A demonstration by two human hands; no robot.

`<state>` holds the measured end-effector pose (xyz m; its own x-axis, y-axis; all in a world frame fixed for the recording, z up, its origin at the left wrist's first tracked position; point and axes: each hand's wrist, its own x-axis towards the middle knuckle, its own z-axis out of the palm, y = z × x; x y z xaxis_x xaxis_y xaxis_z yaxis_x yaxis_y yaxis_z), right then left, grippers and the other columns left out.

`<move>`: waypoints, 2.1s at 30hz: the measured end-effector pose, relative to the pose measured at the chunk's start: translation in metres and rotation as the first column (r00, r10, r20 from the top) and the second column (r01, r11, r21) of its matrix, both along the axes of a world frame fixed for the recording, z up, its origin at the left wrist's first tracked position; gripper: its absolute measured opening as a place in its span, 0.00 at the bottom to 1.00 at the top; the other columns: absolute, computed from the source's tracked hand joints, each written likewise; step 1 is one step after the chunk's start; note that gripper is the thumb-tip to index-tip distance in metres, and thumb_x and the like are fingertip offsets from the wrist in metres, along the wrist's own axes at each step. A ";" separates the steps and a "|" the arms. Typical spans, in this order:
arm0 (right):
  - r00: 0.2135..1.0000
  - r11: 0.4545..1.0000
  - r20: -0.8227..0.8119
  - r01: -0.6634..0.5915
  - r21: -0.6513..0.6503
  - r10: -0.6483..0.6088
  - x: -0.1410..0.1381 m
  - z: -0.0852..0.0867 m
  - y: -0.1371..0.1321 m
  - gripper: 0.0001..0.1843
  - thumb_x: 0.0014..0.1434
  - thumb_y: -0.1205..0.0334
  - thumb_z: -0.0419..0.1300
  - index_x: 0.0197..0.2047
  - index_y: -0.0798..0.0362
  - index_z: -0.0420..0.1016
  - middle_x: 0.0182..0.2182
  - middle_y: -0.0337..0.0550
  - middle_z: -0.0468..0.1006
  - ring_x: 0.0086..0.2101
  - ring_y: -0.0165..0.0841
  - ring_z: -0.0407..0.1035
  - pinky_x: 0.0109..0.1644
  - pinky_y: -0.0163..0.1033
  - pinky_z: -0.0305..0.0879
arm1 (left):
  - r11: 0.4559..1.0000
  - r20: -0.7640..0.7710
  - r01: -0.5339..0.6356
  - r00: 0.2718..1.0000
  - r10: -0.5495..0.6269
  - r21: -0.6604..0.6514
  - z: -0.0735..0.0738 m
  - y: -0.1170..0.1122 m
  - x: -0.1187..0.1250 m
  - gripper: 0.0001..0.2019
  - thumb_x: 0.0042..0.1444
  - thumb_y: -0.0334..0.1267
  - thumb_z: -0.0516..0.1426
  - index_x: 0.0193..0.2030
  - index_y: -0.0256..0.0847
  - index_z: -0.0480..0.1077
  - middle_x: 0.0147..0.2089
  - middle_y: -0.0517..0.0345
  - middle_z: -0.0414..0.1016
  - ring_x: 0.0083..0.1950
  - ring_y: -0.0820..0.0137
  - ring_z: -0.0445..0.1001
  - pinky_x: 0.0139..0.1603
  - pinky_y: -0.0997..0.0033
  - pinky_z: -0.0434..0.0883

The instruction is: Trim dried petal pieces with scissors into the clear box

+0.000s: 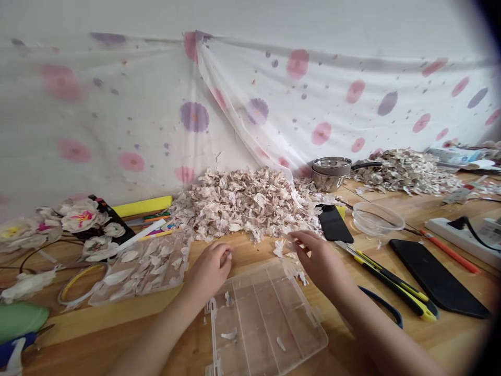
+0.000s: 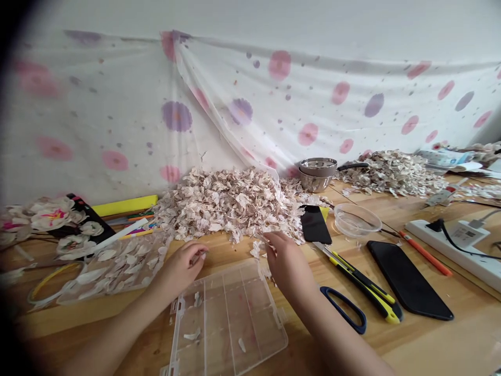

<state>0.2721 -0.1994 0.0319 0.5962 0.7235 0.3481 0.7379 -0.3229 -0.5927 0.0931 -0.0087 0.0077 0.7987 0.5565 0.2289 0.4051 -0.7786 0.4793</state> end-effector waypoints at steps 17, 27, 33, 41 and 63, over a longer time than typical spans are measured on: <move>0.995 0.989 0.012 -0.101 -0.106 0.103 -0.011 0.012 -0.005 0.12 0.60 0.72 0.52 0.42 0.54 0.76 0.41 0.46 0.78 0.42 0.40 0.71 0.47 0.45 0.67 | 0.952 -0.282 -0.116 0.939 0.198 0.282 0.020 0.044 0.081 0.27 0.54 0.38 0.57 0.60 0.30 0.61 0.59 0.34 0.66 0.60 0.49 0.64 0.58 0.56 0.62; 0.991 0.986 -0.041 -0.128 -0.108 0.124 -0.026 0.024 -0.009 0.13 0.60 0.71 0.52 0.41 0.51 0.77 0.37 0.44 0.79 0.39 0.39 0.72 0.43 0.41 0.65 | 0.939 -0.467 0.034 0.873 0.138 0.342 0.033 0.006 0.093 0.26 0.55 0.37 0.56 0.59 0.27 0.64 0.65 0.26 0.58 0.67 0.40 0.53 0.61 0.42 0.57; 0.986 0.973 0.021 -0.161 -0.164 0.167 -0.034 0.023 -0.009 0.13 0.61 0.70 0.51 0.38 0.50 0.77 0.34 0.43 0.80 0.36 0.36 0.73 0.38 0.37 0.61 | 0.888 -0.507 0.283 0.859 -0.067 0.363 0.025 -0.005 0.124 0.33 0.62 0.43 0.48 0.71 0.34 0.44 0.74 0.49 0.36 0.73 0.53 0.33 0.69 0.46 0.45; 0.977 0.970 0.110 -0.158 -0.185 0.180 -0.034 0.021 -0.011 0.10 0.59 0.71 0.51 0.31 0.51 0.71 0.29 0.39 0.78 0.29 0.33 0.72 0.31 0.36 0.54 | 0.743 -0.540 0.487 0.817 -0.201 0.459 0.011 0.074 0.126 0.27 0.64 0.44 0.46 0.70 0.48 0.50 0.73 0.61 0.43 0.73 0.65 0.38 0.71 0.58 0.36; 0.962 0.947 0.068 -0.247 -0.205 0.266 -0.038 0.033 -0.018 0.09 0.58 0.71 0.51 0.32 0.52 0.71 0.30 0.43 0.79 0.30 0.34 0.72 0.32 0.36 0.55 | 0.852 -0.247 -0.035 0.950 0.191 0.523 0.044 0.088 0.150 0.16 0.64 0.42 0.47 0.46 0.37 0.72 0.44 0.45 0.76 0.50 0.59 0.73 0.52 0.57 0.67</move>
